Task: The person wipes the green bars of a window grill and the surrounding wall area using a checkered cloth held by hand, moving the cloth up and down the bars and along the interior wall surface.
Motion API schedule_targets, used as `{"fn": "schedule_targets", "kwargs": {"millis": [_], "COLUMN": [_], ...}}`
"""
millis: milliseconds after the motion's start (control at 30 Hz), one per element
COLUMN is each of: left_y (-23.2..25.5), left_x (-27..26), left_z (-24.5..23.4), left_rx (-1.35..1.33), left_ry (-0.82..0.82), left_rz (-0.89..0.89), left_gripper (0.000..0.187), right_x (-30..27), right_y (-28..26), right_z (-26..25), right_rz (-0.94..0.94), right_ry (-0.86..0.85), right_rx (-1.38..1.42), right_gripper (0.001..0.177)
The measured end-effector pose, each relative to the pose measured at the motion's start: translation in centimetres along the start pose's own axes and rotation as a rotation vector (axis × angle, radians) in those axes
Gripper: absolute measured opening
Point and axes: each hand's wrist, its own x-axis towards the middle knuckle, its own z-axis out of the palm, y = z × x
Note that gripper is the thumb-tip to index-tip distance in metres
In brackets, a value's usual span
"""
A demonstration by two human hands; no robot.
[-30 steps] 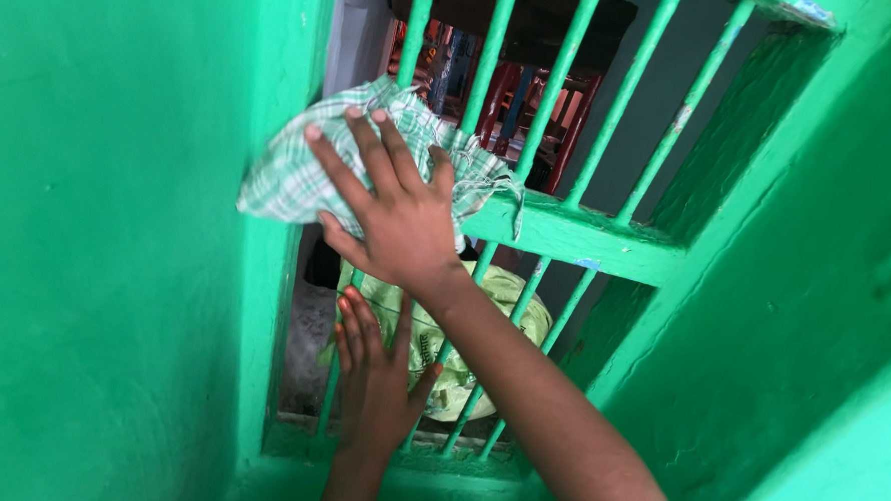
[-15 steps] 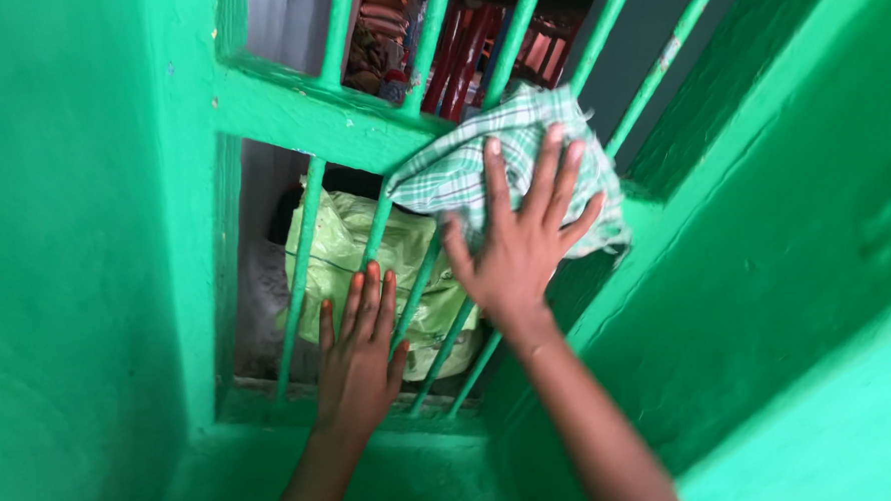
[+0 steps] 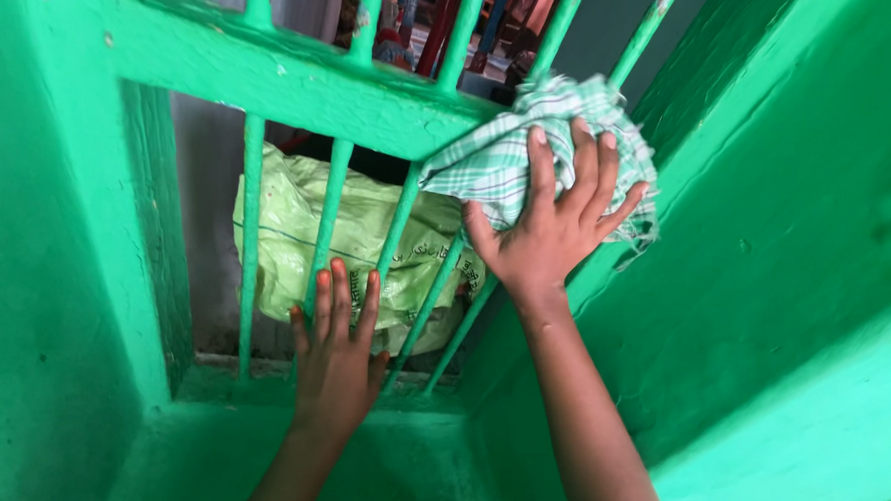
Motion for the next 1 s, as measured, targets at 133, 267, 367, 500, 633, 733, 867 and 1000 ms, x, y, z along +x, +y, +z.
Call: {"fn": "schedule_targets", "kwargs": {"millis": [133, 267, 367, 500, 633, 733, 867, 1000], "left_y": [0.2, 0.4, 0.9, 1.5, 2.3, 2.3, 2.1, 1.9], "left_x": [-0.1, -0.1, -0.3, -0.5, -0.8, -1.1, -1.1, -0.6], "left_z": [-0.4, -0.4, -0.6, -1.0, -1.7, -2.1, -2.6, -3.3], "left_rx": [-0.003, 0.048, 0.082, 0.115, 0.162, 0.174, 0.160, 0.117], "left_ry": [-0.075, -0.091, -0.090, -0.078, -0.083, -0.044, -0.081, -0.174], "left_rz": [-0.053, -0.074, -0.091, -0.105, -0.148, -0.143, -0.154, -0.154], "left_gripper": [0.111, 0.108, 0.110, 0.115, 0.119, 0.120, 0.119, 0.121], "right_x": [-0.4, -0.7, -0.7, -1.5, -4.4, -7.9, -9.7, -10.2], "right_y": [0.1, 0.4, 0.2, -0.5, -1.9, -4.2, -4.6, -5.1], "right_z": [1.4, 0.8, 0.3, -0.3, -0.5, -0.3, -0.3, -0.1], "right_rz": [0.030, 0.016, 0.010, 0.038, 0.115, 0.200, 0.141, 0.209], "right_ry": [0.111, 0.047, -0.010, -0.114, -0.162, -0.273, -0.357, -0.440], "right_rx": [0.009, 0.008, -0.009, -0.031, 0.080, 0.121, 0.182, 0.271], "right_gripper": [0.079, 0.081, 0.083, 0.085, 0.084, 0.084, 0.087, 0.093]}}
